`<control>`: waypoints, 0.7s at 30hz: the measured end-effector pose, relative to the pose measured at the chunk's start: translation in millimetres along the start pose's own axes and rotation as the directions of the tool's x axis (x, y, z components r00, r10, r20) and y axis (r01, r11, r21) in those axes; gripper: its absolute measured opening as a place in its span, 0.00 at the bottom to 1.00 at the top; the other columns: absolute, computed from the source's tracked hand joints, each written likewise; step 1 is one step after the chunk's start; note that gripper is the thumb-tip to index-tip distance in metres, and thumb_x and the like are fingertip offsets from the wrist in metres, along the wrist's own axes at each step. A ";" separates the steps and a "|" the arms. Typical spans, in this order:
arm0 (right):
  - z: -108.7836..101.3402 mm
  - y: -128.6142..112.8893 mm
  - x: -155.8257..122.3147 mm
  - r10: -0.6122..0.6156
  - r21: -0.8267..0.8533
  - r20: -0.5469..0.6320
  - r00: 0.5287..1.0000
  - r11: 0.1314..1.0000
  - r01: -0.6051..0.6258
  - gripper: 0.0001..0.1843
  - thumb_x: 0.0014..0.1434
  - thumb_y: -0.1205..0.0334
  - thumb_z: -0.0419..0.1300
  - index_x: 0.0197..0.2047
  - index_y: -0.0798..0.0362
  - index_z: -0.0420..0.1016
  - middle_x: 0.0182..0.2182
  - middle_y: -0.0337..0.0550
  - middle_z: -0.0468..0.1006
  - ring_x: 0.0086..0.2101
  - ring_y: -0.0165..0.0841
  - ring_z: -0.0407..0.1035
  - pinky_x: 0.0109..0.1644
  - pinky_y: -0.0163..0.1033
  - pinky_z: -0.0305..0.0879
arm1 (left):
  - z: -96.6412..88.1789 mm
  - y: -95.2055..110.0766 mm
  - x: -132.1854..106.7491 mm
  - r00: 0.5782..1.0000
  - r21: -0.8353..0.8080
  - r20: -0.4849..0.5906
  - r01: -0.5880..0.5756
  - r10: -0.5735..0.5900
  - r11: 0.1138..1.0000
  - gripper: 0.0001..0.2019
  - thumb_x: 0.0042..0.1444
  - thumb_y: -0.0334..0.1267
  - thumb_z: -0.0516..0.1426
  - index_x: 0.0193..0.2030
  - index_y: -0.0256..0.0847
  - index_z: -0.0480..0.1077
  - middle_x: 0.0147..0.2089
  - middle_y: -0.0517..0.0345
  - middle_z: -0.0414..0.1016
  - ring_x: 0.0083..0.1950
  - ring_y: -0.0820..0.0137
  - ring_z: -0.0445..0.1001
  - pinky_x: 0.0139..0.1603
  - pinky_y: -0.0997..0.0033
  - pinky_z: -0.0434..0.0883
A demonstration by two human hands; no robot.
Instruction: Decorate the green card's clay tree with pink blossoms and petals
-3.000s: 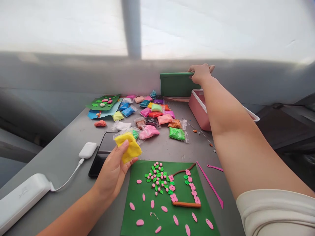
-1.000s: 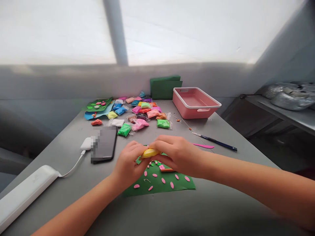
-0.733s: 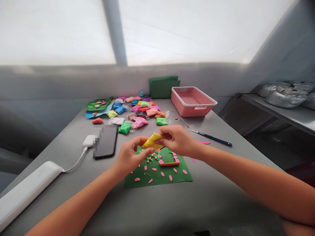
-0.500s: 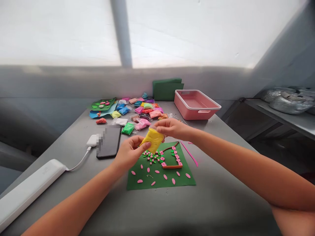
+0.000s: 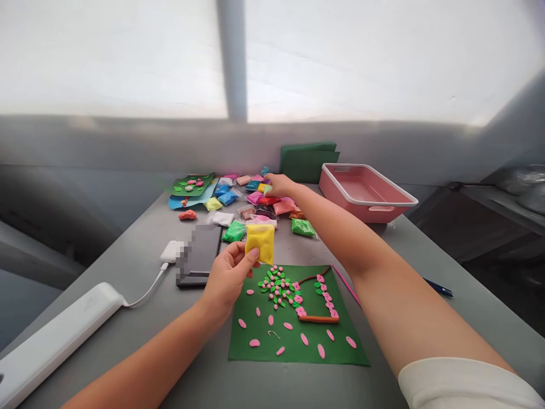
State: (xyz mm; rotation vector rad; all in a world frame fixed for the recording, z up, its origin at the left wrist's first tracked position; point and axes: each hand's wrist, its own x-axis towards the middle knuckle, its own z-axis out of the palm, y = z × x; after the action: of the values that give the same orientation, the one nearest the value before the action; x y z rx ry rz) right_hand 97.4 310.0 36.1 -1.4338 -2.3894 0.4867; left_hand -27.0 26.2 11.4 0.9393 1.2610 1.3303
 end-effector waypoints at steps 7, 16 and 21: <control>-14.8 28.1 16.0 0.041 -0.056 0.006 0.999 0.998 -0.041 0.19 0.68 0.55 0.60 0.58 0.55 0.70 0.54 0.49 0.74 0.49 0.39 0.73 0.52 0.50 0.74 | -7.0 -0.8 11.7 0.998 -0.045 -0.052 0.021 -0.024 0.999 0.20 0.48 0.48 0.69 0.43 0.40 0.73 0.38 0.56 0.81 0.37 0.70 0.76 0.36 0.73 0.68; -22.0 21.8 -31.8 0.031 0.126 -0.171 0.985 0.992 -0.010 0.18 0.68 0.55 0.59 0.57 0.54 0.71 0.55 0.49 0.73 0.50 0.38 0.72 0.53 0.50 0.73 | -0.3 -6.7 4.4 0.998 0.040 0.041 -0.040 0.038 0.998 0.26 0.49 0.49 0.69 0.51 0.38 0.75 0.45 0.47 0.84 0.44 0.59 0.82 0.41 0.66 0.74; -8.7 -17.0 -118.4 -0.179 0.369 -0.066 0.982 0.910 0.191 0.28 0.71 0.41 0.46 0.43 0.55 0.78 0.40 0.44 0.81 0.40 0.33 0.75 0.44 0.38 0.72 | 1.5 -9.0 -1.4 0.985 0.104 0.137 -0.124 0.109 0.987 0.21 0.53 0.47 0.66 0.50 0.38 0.75 0.46 0.47 0.84 0.46 0.58 0.82 0.45 0.65 0.76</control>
State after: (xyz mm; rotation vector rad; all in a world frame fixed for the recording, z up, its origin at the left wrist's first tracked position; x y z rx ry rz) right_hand 141.2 198.4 40.7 -1.0290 -2.2243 0.8120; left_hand -23.8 24.4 3.0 1.1759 1.2044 1.2755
